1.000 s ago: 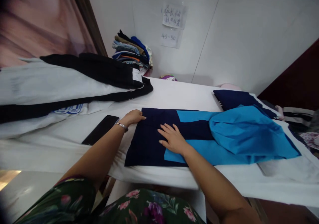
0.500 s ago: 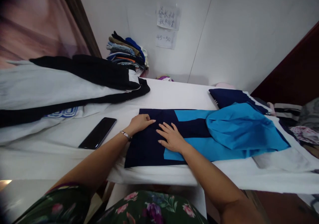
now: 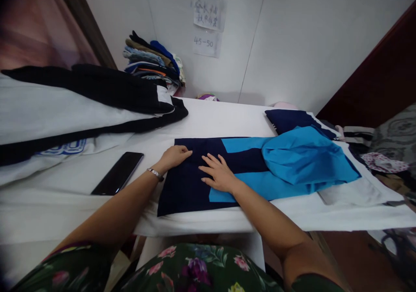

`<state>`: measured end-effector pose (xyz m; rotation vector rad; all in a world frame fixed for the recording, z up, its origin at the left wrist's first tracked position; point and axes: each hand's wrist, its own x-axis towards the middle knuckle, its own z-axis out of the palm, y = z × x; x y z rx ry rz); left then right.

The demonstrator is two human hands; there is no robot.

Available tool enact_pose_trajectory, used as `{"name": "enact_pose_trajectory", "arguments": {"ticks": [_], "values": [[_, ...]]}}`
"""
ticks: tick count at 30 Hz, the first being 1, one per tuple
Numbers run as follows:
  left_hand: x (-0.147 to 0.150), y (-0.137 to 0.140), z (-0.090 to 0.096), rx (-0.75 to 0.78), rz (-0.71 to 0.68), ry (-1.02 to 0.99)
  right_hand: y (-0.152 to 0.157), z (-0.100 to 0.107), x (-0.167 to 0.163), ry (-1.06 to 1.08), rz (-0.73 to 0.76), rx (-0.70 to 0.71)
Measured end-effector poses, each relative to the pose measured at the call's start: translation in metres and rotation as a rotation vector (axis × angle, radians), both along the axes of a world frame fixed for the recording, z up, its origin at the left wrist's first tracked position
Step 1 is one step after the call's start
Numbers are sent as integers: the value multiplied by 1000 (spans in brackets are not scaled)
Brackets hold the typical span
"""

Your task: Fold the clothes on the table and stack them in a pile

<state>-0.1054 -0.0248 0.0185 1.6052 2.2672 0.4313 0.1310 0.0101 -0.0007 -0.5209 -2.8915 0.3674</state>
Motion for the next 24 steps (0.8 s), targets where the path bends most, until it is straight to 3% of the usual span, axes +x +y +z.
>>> {"name": "enact_pose_trajectory", "arguments": {"ticks": [10,20,24], "values": [[-9,3,-11,76,-79,-212,-2,0,-12,216,-39,-70],[-29,0,-4,122,41,-403,1,-12,-10,161,-64,-128],[-40,-5,2,56,93,-547,3,-11,-8,213,-54,-166]]}}
